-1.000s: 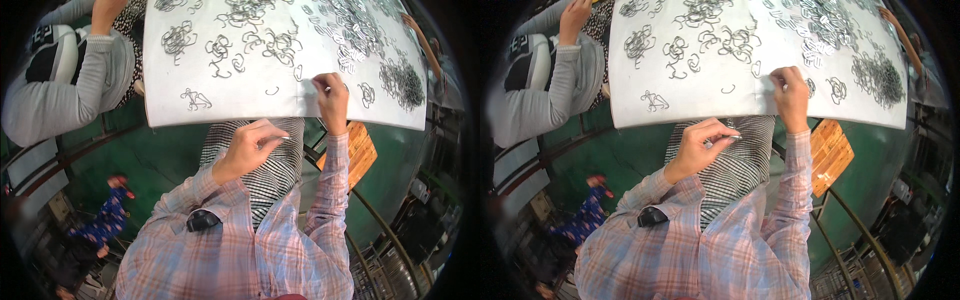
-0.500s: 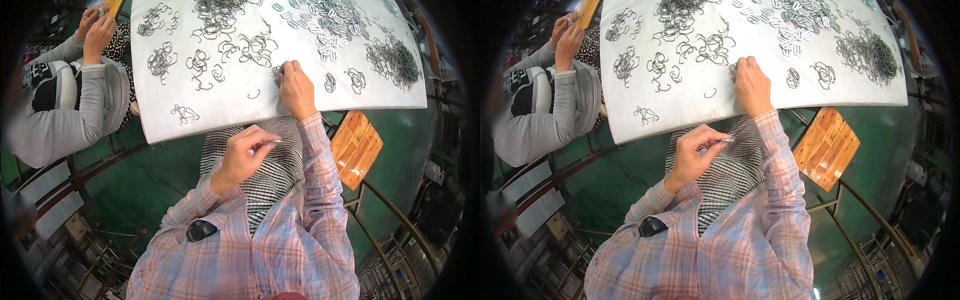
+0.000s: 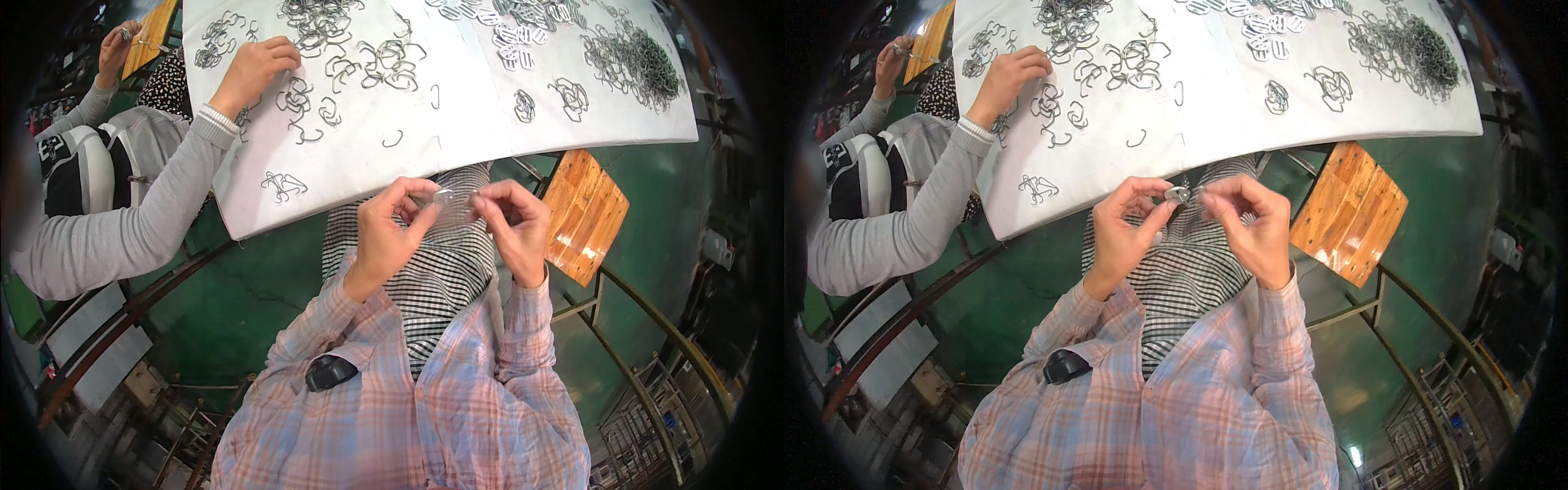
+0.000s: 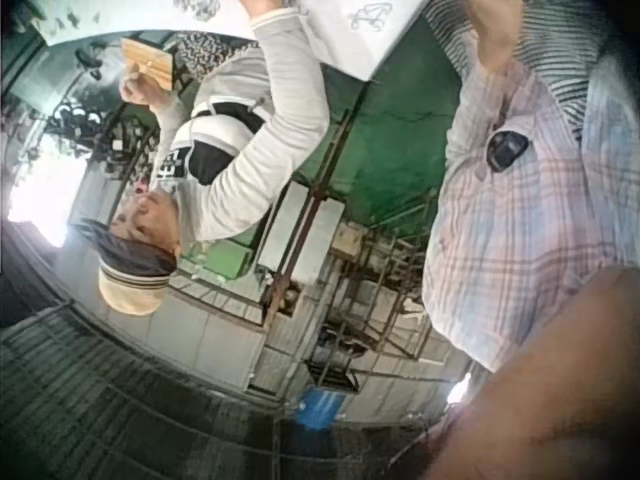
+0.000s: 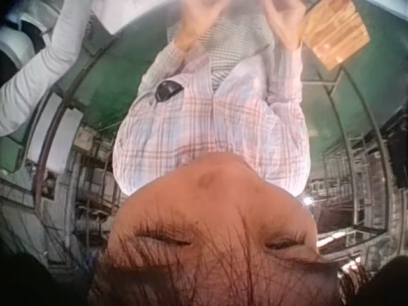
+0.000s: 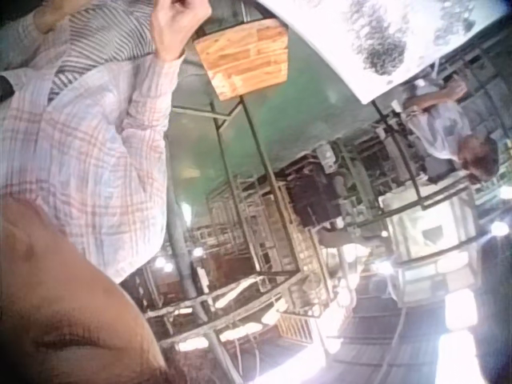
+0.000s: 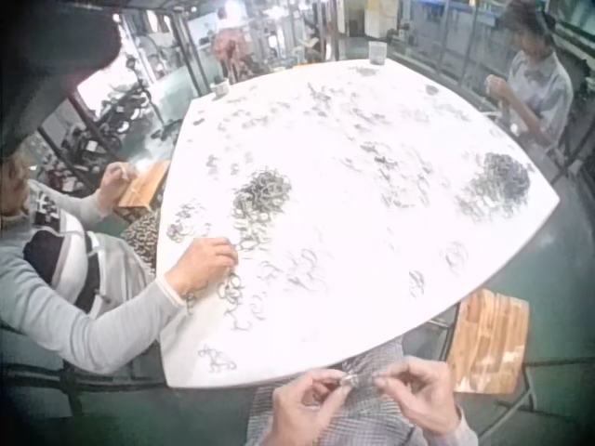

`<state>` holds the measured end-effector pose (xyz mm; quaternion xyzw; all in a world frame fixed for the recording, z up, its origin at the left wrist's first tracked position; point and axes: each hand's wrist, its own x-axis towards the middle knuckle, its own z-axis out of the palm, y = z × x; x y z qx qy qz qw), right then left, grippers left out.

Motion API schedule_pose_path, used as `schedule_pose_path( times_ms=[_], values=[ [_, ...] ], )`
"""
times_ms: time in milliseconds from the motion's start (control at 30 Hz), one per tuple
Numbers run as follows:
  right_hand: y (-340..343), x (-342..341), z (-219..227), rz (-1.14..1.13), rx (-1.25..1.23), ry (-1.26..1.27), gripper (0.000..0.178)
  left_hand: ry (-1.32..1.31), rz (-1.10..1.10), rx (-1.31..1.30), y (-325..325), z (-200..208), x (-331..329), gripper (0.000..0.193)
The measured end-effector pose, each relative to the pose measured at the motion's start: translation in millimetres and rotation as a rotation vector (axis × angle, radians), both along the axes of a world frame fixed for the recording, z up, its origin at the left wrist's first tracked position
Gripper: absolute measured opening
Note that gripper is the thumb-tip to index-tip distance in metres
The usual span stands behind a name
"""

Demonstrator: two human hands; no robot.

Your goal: The person picks small metal clips and fasteners from a white table and links them together by hand into a chain. They repeatedly pick, connect, and place the pieces while working alongside another person at the same table.

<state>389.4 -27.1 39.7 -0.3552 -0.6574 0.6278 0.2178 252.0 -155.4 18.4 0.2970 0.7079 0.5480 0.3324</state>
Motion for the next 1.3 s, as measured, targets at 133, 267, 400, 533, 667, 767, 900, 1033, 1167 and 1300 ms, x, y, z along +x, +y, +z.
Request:
schedule_pose_path(
  times_ms=[133,267,400,533,667,767,900,1033,1167,1300],
  values=[
    [-13.2,2.2,-8.1,-0.082,-0.104,0.109,0.005,0.040,0.002,0.016,5.0,4.0,2.1,0.020],
    [-14.1,-8.5,-10.4,-0.089,0.152,0.149,0.008,0.086,0.034,0.044,6.1,6.3,6.6,0.019],
    [-14.3,-12.5,-8.8,-0.075,0.385,0.179,0.011,0.143,-0.062,0.063,2.9,6.3,3.2,0.021],
    [-20.6,-13.6,-8.0,-0.067,0.423,0.250,0.016,0.297,-0.234,0.011,31.9,9.4,-48.0,0.024],
    [-23.6,-11.5,-11.0,-0.062,0.459,0.231,0.017,0.464,-0.224,0.054,137.4,-3.1,-74.1,0.013],
    [-25.5,-10.0,-14.1,-0.060,0.464,0.231,0.018,0.663,-0.175,0.132,225.5,-45.1,-77.6,0.021],
    [-31.7,-12.0,-18.5,-0.057,0.458,0.255,0.017,0.673,-0.167,-0.002,271.2,-56.2,-73.3,0.021],
    [-32.4,-13.2,-23.7,-0.036,0.457,0.240,0.017,0.368,-0.193,-0.048,241.6,-39.5,-74.6,0.026],
    [-32.6,-11.3,-35.1,-0.046,0.446,0.220,0.016,0.310,-0.202,-0.065,156.3,-37.1,-77.6,0.027],
    [-35.1,-20.5,-32.0,-0.083,0.436,0.206,0.014,-0.097,-0.059,0.020,61.8,-14.0,-63.8,0.017]
  ],
)
